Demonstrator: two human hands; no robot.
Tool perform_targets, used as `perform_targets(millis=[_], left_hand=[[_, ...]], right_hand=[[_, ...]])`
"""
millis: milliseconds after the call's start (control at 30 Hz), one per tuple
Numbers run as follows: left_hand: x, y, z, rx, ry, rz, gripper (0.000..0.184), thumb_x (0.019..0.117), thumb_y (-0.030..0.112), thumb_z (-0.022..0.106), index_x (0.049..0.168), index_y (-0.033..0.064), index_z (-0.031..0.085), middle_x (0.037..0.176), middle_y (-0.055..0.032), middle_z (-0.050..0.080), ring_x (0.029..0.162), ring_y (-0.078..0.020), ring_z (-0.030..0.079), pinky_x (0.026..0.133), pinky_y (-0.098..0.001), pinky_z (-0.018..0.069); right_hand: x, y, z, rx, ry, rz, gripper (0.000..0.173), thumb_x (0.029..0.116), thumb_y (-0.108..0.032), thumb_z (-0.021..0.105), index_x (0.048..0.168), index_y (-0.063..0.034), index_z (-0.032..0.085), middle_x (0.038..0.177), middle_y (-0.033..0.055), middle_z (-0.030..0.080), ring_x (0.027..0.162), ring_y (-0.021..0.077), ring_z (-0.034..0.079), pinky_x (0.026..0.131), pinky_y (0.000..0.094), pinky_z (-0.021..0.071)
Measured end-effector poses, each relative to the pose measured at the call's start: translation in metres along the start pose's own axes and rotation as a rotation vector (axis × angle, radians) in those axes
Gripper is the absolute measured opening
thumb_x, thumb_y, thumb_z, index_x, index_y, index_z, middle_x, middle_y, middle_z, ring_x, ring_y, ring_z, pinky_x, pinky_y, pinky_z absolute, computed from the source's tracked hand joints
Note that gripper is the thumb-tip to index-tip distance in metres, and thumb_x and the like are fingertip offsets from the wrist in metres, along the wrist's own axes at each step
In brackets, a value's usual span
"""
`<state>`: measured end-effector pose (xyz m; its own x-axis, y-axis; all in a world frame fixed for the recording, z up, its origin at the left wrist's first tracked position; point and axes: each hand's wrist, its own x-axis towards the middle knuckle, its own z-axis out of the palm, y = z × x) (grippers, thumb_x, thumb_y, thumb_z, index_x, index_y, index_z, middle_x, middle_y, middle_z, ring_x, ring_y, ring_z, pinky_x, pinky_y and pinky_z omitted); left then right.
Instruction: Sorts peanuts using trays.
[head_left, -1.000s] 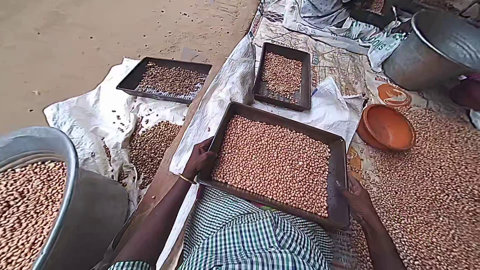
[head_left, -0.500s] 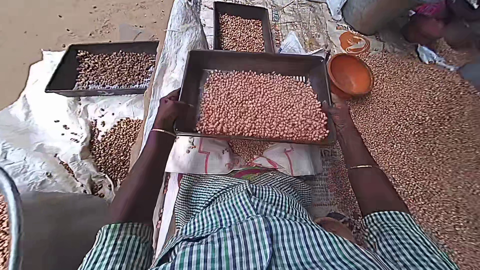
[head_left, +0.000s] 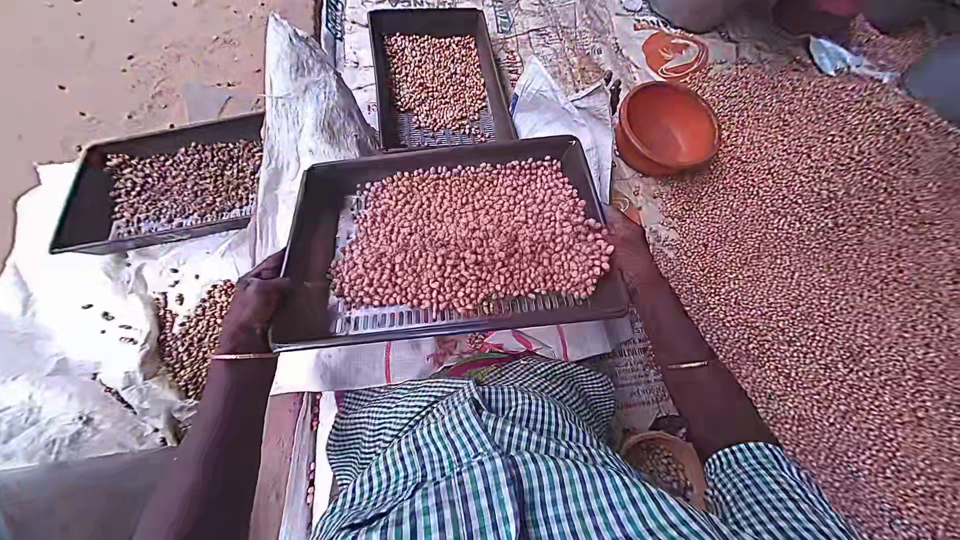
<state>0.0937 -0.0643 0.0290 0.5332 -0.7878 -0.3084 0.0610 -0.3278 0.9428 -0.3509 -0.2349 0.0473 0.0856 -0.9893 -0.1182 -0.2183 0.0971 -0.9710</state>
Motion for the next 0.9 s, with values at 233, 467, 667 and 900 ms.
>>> perform_targets(millis=[233,467,667,900], left_hand=[[-0.045,0.036,0.032,0.005,-0.033,0.163,0.057,0.0792,-0.013,0.053,0.133,0.004,0.058,0.104,0.005,0.071,0.08,0.002,0.067,0.069,-0.0172,0.0569],[0.004,0.007,-0.012,0.054,0.007,0.047,0.05,0.0895,-0.008,0.043,0.137,0.006,0.051,0.106,0.0071,0.066,0.083,0.0062,0.064,0.072,-0.0136,0.0546],[-0.036,0.016,0.032,-0.025,-0.037,0.182,0.065,0.0757,-0.012,0.053,0.139,0.0021,0.053,0.105,0.0062,0.073,0.08,0.0021,0.069,0.07,-0.0173,0.0589],[0.016,0.02,0.006,0.084,-0.016,-0.023,0.05,0.0872,-0.007,0.047,0.134,0.0094,0.053,0.101,0.0068,0.066,0.076,0.005,0.063,0.066,-0.0148,0.0545]], right_hand=[[-0.04,0.077,-0.032,0.091,0.132,0.024,0.063,0.0893,0.008,0.055,0.149,0.0117,0.036,0.142,0.0218,0.052,0.114,0.0035,0.059,0.095,0.016,0.0478],[0.002,0.017,0.008,0.011,0.004,-0.067,0.054,0.092,0.013,0.053,0.145,0.0095,0.045,0.137,0.0189,0.058,0.109,0.0024,0.059,0.093,0.0176,0.0472],[-0.038,0.077,-0.032,0.087,0.147,-0.041,0.063,0.0857,0.009,0.054,0.146,0.015,0.038,0.14,0.022,0.054,0.115,0.0011,0.06,0.096,0.0145,0.048],[0.011,0.015,-0.005,-0.043,0.026,0.026,0.054,0.0922,0.013,0.053,0.145,0.0049,0.047,0.13,0.015,0.06,0.097,0.0009,0.058,0.084,0.0169,0.0473]])
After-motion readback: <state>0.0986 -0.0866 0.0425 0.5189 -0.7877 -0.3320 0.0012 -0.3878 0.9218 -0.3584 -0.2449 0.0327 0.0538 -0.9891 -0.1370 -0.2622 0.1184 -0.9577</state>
